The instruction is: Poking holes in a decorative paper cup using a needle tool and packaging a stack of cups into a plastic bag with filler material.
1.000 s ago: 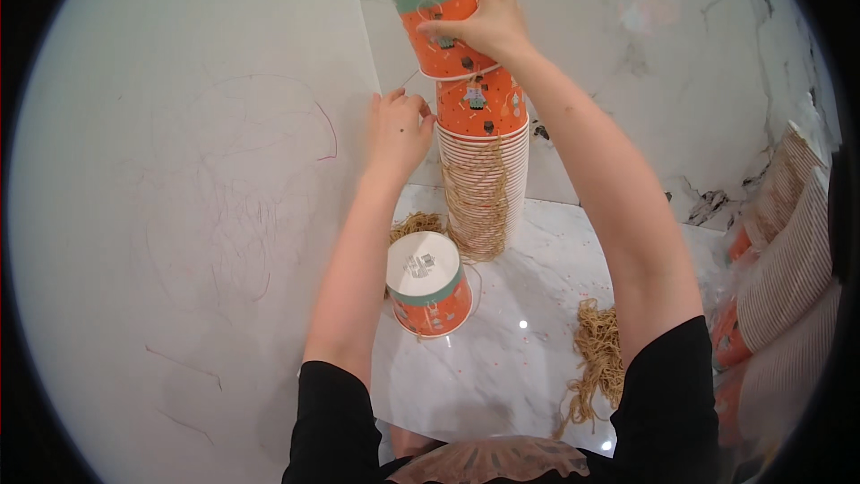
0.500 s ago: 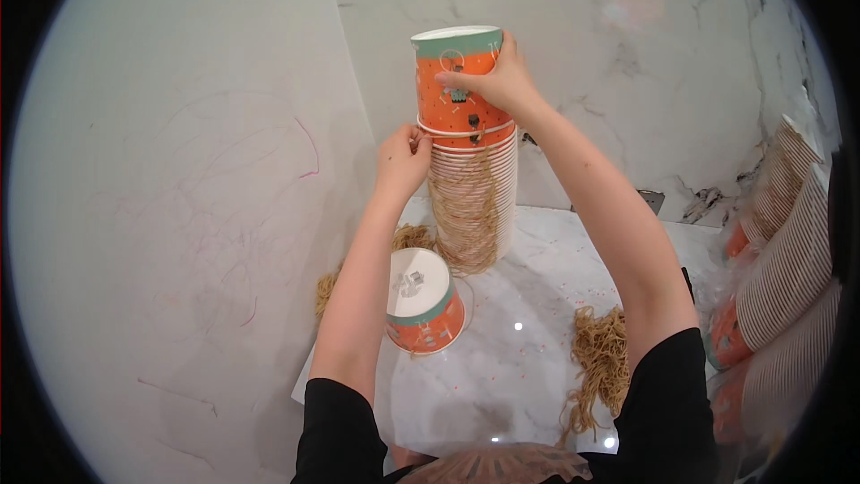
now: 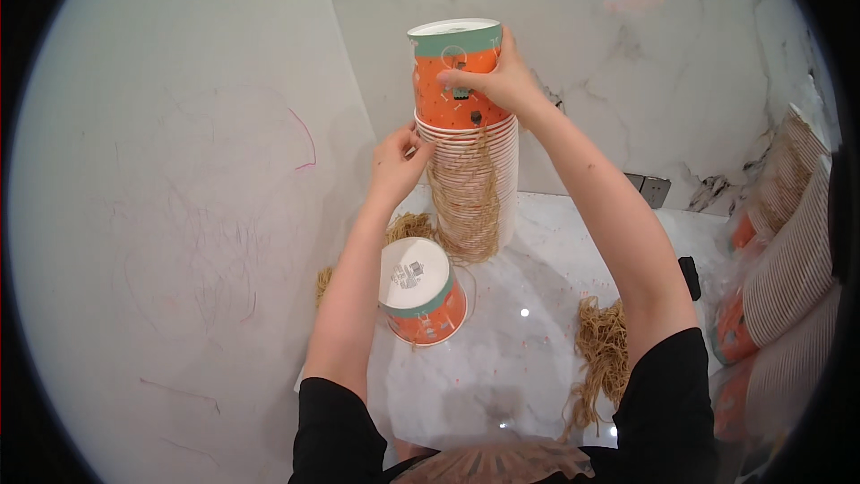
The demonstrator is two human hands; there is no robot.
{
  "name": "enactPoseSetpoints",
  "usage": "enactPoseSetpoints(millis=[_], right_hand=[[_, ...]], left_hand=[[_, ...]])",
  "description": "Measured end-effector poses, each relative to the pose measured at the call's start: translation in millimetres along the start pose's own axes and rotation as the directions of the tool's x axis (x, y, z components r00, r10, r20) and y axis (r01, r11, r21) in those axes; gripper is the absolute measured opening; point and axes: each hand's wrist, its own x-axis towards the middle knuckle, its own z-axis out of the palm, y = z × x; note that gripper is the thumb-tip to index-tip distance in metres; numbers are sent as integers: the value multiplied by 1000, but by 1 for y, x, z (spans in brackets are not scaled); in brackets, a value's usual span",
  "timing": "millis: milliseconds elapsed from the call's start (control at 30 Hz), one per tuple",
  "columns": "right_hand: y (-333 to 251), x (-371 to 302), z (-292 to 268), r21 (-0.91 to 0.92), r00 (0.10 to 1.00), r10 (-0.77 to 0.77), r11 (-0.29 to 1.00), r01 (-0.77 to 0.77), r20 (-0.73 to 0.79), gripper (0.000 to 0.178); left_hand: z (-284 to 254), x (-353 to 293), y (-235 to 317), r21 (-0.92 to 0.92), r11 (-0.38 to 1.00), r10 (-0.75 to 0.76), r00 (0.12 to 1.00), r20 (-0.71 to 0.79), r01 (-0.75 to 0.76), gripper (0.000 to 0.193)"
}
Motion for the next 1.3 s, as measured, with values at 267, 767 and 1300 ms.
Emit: enactPoseSetpoints(millis=[267, 767, 1300], right_hand=[[18, -71, -2, -357, 899, -331, 908, 220, -287, 95], [33, -311, -53, 5, 778, 291, 936, -353, 557, 67], [-86, -276, -36, -433, 938, -117, 863, 258, 327, 127]], left_hand=[[-43, -102, 31, 110, 979, -199, 937, 287, 174, 82], [-55, -173, 63, 157, 938, -334, 925, 180, 308, 100], [-39, -195, 120, -36, 987, -158, 987, 37, 160, 97]])
